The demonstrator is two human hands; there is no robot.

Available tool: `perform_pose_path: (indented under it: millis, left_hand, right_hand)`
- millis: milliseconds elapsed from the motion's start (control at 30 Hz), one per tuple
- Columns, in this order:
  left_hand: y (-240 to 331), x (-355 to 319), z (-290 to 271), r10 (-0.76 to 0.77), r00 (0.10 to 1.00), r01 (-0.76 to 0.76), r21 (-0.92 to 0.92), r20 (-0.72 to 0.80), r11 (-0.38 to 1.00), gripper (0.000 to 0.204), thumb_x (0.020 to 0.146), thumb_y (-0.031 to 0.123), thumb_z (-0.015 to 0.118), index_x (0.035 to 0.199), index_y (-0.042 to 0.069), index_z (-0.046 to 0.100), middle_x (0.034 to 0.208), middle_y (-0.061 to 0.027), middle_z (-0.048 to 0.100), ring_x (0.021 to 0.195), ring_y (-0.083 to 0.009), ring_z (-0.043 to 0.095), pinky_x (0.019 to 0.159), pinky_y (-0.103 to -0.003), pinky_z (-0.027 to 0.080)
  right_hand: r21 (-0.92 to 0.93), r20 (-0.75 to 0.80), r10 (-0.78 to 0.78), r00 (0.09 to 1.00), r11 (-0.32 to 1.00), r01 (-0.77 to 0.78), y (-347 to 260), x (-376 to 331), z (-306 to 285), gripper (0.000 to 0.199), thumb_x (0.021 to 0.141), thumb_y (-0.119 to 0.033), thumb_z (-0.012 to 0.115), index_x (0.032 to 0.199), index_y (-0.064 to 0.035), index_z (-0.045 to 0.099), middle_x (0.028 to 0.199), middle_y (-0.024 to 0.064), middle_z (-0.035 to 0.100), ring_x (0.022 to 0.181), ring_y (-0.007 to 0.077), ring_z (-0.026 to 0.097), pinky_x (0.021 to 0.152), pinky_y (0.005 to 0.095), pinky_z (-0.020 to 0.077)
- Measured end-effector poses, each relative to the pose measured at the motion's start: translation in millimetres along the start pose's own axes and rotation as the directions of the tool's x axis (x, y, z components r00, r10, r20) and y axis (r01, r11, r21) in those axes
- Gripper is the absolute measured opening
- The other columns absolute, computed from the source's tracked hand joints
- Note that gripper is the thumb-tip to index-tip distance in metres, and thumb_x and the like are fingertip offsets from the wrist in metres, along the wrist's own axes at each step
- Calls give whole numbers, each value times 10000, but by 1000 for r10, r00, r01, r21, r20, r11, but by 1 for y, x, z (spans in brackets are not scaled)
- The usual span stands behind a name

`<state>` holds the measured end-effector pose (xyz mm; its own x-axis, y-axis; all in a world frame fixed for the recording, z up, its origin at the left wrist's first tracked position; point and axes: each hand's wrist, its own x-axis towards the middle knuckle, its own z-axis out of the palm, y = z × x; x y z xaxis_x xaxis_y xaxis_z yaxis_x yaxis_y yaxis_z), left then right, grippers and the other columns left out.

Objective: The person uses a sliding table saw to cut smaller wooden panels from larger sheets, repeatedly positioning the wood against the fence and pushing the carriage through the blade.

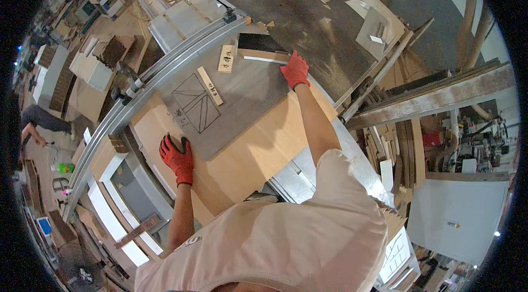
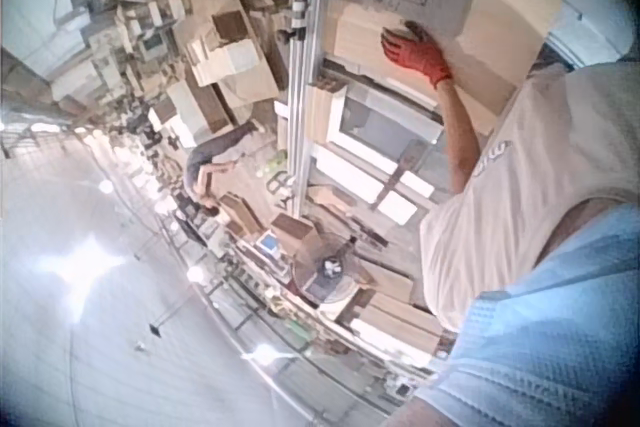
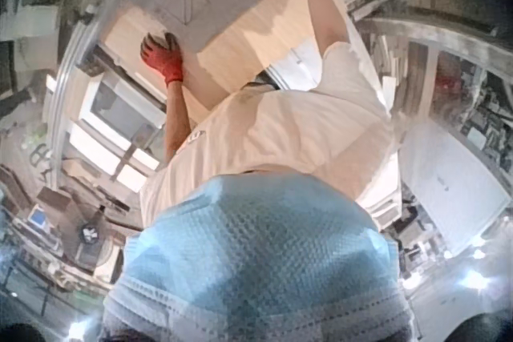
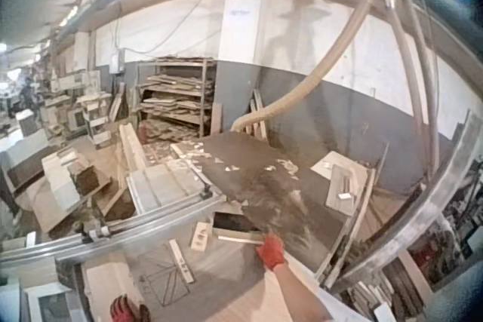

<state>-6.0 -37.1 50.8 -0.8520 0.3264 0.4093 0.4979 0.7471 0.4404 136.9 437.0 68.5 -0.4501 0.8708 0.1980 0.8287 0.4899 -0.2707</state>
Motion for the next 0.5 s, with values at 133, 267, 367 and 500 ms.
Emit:
perform_pose_path:
  millis: [133, 267, 367, 500]
  left_hand:
    - [3, 4, 1, -14, 1000, 13, 75, 8, 997, 652, 812, 356, 725, 1339, 51, 493, 1336, -181, 517, 1270, -363, 441, 1090, -493, 312]
    - [-8, -3, 0, -7, 1000, 7, 77, -2, 997, 634, 825, 369, 711, 1337, 61, 498, 1328, -171, 524, 1259, -360, 451, 1081, -484, 325]
    - [-5, 3, 3, 23, 1000, -22, 54, -21, 998, 626, 826, 365, 710, 1329, 54, 505, 1318, -169, 532, 1251, -357, 459, 1079, -478, 329]
    - [-8, 1, 0, 30, 998, -28, 47, -51, 999, 613, 819, 366, 712, 1296, 30, 526, 1293, -181, 550, 1239, -353, 474, 1075, -476, 335]
  right_hand:
    - [-78, 171, -53, 984, 995, 67, -17, -10, -27, 848, 649, -359, 842, 1357, -73, 471, 1198, 169, 638, 1117, 358, 604, 923, 464, 487]
    - [-11, 28, -234, 972, 972, 234, -45, -18, -22, 730, 667, -336, 815, 1276, -59, 525, 1110, 162, 662, 1059, 339, 627, 897, 461, 499]
    - [71, -11, -299, 954, 952, 299, -43, 2, 11, 610, 689, -328, 783, 1193, -61, 567, 1053, 142, 676, 1005, 323, 650, 866, 458, 510]
    - [55, 105, -311, 945, 950, 307, -54, -29, -4, 587, 694, -386, 775, 1165, -95, 581, 1046, 119, 682, 1013, 315, 650, 821, 463, 509]
